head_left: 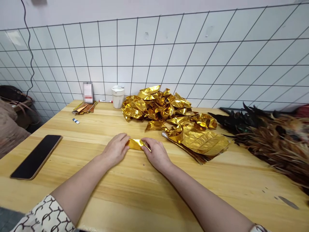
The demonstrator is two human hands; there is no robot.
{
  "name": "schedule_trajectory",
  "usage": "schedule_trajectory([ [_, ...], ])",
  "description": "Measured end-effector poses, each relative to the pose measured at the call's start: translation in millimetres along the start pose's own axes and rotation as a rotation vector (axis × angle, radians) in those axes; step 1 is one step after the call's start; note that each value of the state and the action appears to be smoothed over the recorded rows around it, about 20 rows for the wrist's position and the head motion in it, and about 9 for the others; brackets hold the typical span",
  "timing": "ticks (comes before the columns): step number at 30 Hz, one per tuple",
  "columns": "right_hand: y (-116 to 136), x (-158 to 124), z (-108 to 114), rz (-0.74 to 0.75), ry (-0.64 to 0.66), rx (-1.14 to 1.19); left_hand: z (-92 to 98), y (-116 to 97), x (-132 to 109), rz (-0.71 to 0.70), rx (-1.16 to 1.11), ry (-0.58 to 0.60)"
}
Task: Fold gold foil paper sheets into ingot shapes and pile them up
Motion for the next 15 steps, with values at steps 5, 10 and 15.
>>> schedule_trajectory([
  [5, 5.3, -2.9, 3.8, 0.01, 0.015, -0.098, -7.5, -11.5, -4.2, -0.115, -0.04, 0.259],
  [10, 12.9, -10.1, 3.5, 0.209, 0.111, -0.123, -6.3, -13.4, -4.3, -0.096, -0.078, 0.354],
  [15, 16.7, -15.8, 1.3, 0.244, 0.356, -0.147, -2.4, -14.2, -3.1, -0.103, -0.099, 0.355],
])
Point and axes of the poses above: each hand's wrist, its own x-axis towards the middle knuckle, its own z-axis out of the back of the hand, y = z × x, the point moved 1 cm from there along x, towards the middle knuckle, and after that the axes turned 11 degrees about -z, right-handed, at the moved point
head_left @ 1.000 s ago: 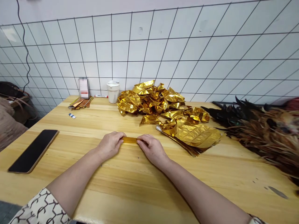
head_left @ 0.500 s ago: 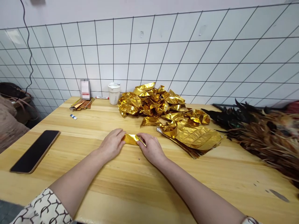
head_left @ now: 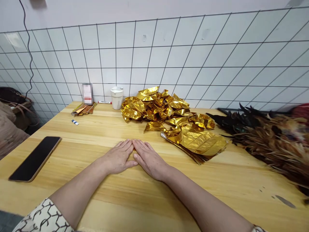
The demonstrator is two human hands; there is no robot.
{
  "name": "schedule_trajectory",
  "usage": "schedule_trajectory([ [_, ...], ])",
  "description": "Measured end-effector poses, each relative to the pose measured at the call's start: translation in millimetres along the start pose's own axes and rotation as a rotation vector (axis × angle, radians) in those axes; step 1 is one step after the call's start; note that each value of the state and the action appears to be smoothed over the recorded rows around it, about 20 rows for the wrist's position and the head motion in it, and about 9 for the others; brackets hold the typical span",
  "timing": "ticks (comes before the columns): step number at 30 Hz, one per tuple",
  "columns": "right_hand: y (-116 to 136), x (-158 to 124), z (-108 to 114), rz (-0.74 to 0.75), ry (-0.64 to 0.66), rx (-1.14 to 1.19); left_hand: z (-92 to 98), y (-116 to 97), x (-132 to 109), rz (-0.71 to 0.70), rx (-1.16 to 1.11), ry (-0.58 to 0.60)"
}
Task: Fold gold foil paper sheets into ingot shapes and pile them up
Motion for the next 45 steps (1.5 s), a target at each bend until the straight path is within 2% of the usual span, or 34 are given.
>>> schedule_trajectory([
  [10, -1.3, -2.8, -0.6, -0.046, 0.022, -0.083, 3.6, -3.2, -5.2, 0.054, 0.015, 0.063],
  [14, -1.1, -2.4, -1.7, -0.057, 0.034, -0.139, 3.4, -4.2, -7.1, 0.063, 0.041, 0.043],
  [20, 6.1, -2.3, -5.5, 0.006, -0.041, -0.169, 4.9, -5.7, -7.7, 0.071, 0.028, 0.051],
  [23, 11.2, -3.4, -6.4, 0.037, -0.009, -0.133, 6.8, -5.2, -7.6, 0.047, 0.006, 0.066],
  [30, 14.1, -3.5, -2.9, -0.021, 0.059, -0.122, 12.7, -8.1, -8.0, 0.087, -0.001, 0.109],
  [34, 13.7, -2.7, -2.4, -0.035, 0.067, -0.131, 12.7, -6.7, -10.2, 0.103, 0.015, 0.132],
  [39, 10.0, -4.9, -2.9, -0.046, 0.06, -0.127, 8.5, 1.6, -15.0, 0.1, 0.047, 0.097],
  [45, -3.4, -13.1, -2.6, -0.042, 0.036, -0.134, 11.1, 0.6, -17.0, 0.136, 0.074, 0.15],
])
Point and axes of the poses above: each hand's wrist, its own x-axis towards the middle knuckle, its own z-axis out of the back of the hand, y = z × x, the point moved 1 cm from there along x, towards the middle knuckle, and after that the axes turned 11 degrees about -z, right-handed, at the moved point
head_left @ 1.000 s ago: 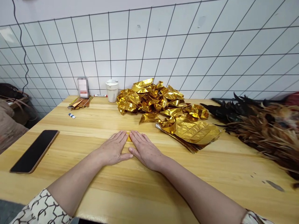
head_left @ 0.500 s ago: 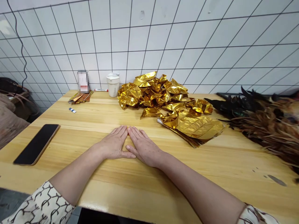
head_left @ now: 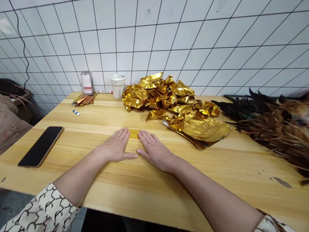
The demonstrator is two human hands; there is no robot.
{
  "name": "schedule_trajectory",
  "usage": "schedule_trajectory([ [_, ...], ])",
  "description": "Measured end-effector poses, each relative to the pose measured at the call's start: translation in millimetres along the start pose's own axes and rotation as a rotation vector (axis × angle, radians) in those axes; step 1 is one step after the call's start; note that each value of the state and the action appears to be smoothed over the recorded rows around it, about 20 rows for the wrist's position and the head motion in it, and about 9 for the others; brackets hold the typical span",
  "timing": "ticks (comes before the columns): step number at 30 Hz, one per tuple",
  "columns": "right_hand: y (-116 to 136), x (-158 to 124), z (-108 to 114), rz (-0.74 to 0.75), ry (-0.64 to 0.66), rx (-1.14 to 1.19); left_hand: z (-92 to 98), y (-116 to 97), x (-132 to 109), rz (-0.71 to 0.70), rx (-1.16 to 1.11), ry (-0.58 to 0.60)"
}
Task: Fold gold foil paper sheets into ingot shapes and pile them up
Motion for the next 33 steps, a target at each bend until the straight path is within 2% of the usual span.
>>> schedule_trajectory([
  [6, -7.8, -4.8, 0.7, 0.003, 0.004, -0.015, 4.8, -2.7, -3.7, 0.023, -0.002, 0.013],
  [10, -9.1, -4.5, -0.4, 0.009, -0.02, -0.018, 2.2, -5.4, -0.7, 0.031, 0.023, -0.05],
  [14, -8.4, -3.9, -0.4, 0.001, -0.017, -0.047, -0.2, -10.5, 7.8, -0.047, 0.038, -0.091],
  [16, -7.1, -3.9, 0.4, -0.011, -0.015, -0.058, -0.5, -12.4, 11.3, -0.083, 0.012, -0.069],
  [22, 5.0, -2.4, 4.6, -0.072, -0.002, -0.072, -0.8, -12.9, 13.9, -0.075, -0.04, -0.049],
  [25, 13.4, 1.7, 7.9, -0.034, -0.029, -0.02, -1.8, -12.7, 13.8, -0.096, -0.047, -0.078],
  [28, 18.0, 6.6, 10.0, 0.007, 0.009, 0.031, -2.6, -13.0, 13.9, -0.1, -0.052, -0.091],
  [33, 17.2, 10.4, 9.0, -0.013, 0.023, 0.046, -3.5, -13.8, 14.2, -0.086, -0.059, -0.097],
])
Point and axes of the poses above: each hand's wrist, its own x-axis towards the middle knuckle, its own z-axis out of the back of the hand, y = z × x, the point moved 1 cm from there along x, towards the middle knuckle, and after that the axes turned 11 degrees about -z, right-handed, at the moved point
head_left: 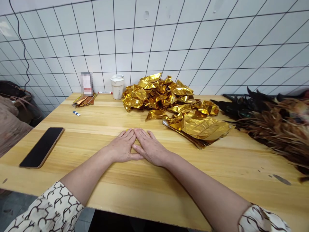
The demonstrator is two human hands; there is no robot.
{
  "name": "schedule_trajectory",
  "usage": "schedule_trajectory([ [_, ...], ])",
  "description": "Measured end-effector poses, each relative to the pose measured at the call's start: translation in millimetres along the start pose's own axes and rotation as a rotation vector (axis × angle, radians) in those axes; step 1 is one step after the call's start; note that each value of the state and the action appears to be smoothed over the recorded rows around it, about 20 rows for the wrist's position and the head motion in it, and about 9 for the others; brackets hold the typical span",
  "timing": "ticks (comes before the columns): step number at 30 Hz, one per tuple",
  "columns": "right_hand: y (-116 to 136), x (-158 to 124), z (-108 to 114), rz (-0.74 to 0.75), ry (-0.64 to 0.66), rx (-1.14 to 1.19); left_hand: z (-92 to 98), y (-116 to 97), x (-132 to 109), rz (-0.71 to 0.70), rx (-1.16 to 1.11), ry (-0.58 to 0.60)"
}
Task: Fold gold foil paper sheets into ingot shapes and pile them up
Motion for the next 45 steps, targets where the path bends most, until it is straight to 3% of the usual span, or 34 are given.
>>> schedule_trajectory([
  [7, 0.8, -0.2, 0.7, -0.033, 0.032, -0.031, 0.8, -2.6, -1.2, 0.043, 0.019, -0.031],
  [28, -18.2, -12.8, -9.2, -0.076, -0.067, -0.145, 3.6, -3.9, -11.6, 0.228, 0.119, 0.088],
  [32, -16.1, -15.1, -6.2, -0.124, -0.051, -0.198, 0.8, -2.9, -13.2, 0.25, 0.148, 0.044],
  [38, -13.9, -17.7, -6.2, -0.148, -0.121, -0.3, -5.2, -4.9, -13.1, 0.304, 0.245, 0.007],
  [45, -5.7, -22.1, 2.1, -0.158, -0.2, -0.402, 6.0, -22.0, -9.7, 0.367, 0.456, 0.088],
])
Point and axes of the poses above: each hand's wrist, its own x-axis towards the middle knuckle, its own z-axis out of the back of the hand, y = z × x, the point moved 1 cm from there along x, towards the middle knuckle, and after that the axes turned 11 degrees about -z, right-handed, at the moved point
